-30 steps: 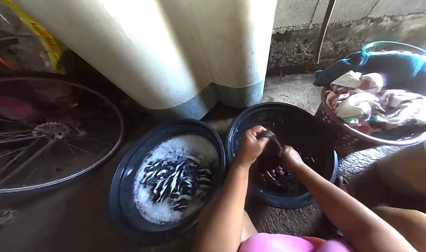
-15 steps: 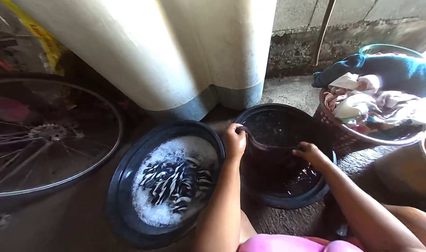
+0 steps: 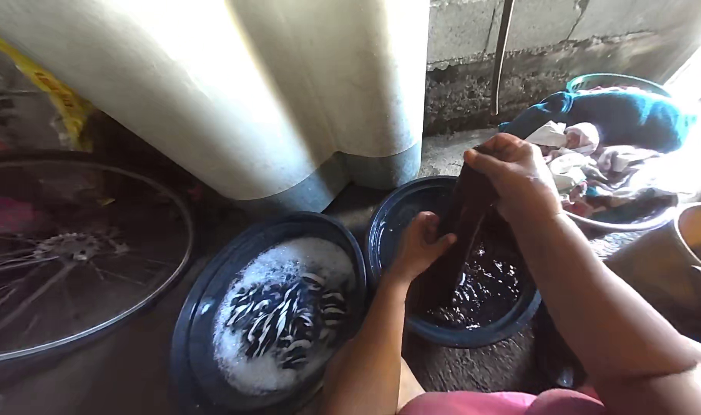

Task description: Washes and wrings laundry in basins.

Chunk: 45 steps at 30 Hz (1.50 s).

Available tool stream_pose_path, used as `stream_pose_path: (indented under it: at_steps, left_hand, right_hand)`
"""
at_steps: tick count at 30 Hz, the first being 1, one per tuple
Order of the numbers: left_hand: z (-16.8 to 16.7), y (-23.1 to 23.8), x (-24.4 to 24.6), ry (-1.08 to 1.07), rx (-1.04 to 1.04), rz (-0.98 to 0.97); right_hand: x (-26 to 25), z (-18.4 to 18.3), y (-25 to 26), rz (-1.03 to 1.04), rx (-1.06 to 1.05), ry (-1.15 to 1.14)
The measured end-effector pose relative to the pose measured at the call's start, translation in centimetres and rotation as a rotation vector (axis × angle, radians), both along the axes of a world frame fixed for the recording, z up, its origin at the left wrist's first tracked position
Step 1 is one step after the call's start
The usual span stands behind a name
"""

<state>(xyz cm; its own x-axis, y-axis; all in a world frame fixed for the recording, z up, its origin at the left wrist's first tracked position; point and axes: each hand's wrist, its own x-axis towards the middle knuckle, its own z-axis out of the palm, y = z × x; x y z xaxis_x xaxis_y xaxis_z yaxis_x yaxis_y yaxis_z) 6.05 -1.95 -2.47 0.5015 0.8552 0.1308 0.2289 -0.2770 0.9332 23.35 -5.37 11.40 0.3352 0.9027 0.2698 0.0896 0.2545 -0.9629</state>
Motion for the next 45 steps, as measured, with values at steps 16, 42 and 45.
stream_pose_path:
  at_steps: [16,42,45]
  left_hand:
    - [0.4,-0.1,-0.7,-0.457,0.01,0.114]
    - [-0.7,-0.7,0.4,0.698,0.0,-0.416]
    - [0.9,-1.2,0.9,0.596,-0.022,-0.203]
  right_hand:
    - [0.2,-24.7,-0.8,0.563,-0.411,-0.046]
    - [-0.5,-9.2,-0.5,-0.002,-0.389,0.448]
    - [-0.7,-8.5,-0.6,-0.026,-0.364,0.614]
